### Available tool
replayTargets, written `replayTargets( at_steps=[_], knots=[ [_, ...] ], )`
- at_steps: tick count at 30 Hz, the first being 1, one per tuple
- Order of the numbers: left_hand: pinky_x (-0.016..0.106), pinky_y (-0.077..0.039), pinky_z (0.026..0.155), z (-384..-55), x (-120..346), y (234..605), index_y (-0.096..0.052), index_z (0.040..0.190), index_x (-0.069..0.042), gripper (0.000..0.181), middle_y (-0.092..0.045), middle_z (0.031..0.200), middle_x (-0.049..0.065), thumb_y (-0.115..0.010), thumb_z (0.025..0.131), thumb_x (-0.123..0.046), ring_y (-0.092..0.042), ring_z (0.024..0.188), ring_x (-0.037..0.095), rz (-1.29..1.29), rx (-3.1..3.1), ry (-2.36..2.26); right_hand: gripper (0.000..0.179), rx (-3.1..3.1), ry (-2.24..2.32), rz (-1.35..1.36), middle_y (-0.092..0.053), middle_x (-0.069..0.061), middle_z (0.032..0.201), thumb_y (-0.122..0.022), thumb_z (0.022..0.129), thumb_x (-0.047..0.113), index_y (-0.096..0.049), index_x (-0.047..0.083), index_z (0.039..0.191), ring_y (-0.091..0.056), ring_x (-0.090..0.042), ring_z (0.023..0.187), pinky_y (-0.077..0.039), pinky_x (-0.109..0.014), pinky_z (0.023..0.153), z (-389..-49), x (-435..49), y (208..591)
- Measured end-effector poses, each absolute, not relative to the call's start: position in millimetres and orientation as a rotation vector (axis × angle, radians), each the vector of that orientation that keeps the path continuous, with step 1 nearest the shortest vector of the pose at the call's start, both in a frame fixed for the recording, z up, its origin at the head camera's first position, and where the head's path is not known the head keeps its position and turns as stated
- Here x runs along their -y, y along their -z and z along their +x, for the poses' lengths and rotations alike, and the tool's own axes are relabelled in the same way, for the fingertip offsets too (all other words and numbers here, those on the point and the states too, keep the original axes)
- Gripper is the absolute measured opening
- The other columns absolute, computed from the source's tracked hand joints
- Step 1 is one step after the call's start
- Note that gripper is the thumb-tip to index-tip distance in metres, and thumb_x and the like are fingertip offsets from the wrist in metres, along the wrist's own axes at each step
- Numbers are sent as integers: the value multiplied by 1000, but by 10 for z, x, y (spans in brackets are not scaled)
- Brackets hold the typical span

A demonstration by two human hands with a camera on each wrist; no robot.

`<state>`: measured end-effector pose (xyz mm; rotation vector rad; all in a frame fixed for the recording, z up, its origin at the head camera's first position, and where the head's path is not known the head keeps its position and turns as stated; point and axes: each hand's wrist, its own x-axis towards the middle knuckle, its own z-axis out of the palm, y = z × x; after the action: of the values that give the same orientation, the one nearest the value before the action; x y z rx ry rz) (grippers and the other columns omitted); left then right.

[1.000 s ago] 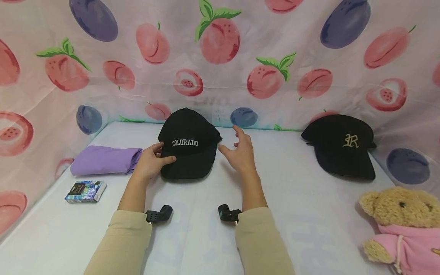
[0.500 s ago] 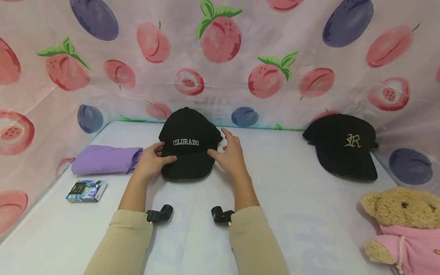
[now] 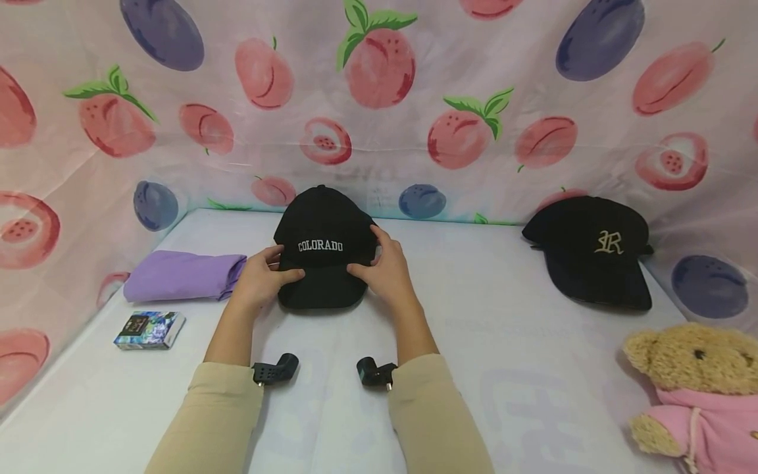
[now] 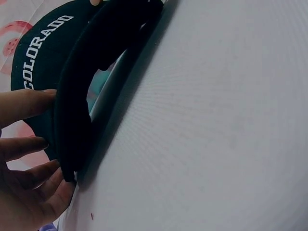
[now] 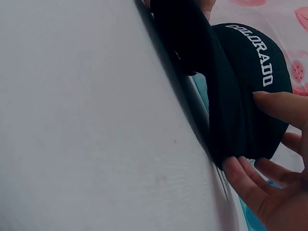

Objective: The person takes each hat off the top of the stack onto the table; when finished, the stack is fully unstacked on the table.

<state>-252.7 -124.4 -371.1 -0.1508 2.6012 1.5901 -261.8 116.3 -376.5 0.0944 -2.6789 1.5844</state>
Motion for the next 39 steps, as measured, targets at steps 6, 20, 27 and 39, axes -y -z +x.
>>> replayTargets(
  at_steps=[6,20,27,39],
  knots=[
    [52,-34,122,-2529,1237,3708,-33,161,-3,82,-40,160,24,-74,92,-21,-41,148,39,-142,-2604,-1589,93,2677,-1602,76,-44,-19,156,-82,86,19,-30,20,163,-66,-37,118,-54,-48,101,-2611,-1155,3775],
    [51,-38,120,-2524,1220,3685,-34,161,-4,82,-44,158,23,-74,91,-20,-47,143,38,-102,-2624,-1641,94,2662,-1615,40,-46,-16,155,-84,85,16,-32,24,163,-65,-37,117,-53,-48,101,-2635,-1153,3779],
    [51,-42,116,-2527,1238,3680,-35,161,-5,83,-50,154,25,-76,90,-21,-51,140,37,-81,-2645,-1653,94,2639,-1682,53,-46,-15,157,-84,84,13,-32,25,163,-65,-39,123,-53,-49,105,-2629,-1152,3756],
    [52,-44,115,-2520,1245,3666,-35,160,-5,83,-53,150,26,-76,90,-20,-53,138,38,-80,-2645,-1650,94,2638,-1687,51,-47,-11,157,-84,84,12,-34,29,162,-63,-30,108,-54,-41,90,-2621,-1138,3724]
  ],
)
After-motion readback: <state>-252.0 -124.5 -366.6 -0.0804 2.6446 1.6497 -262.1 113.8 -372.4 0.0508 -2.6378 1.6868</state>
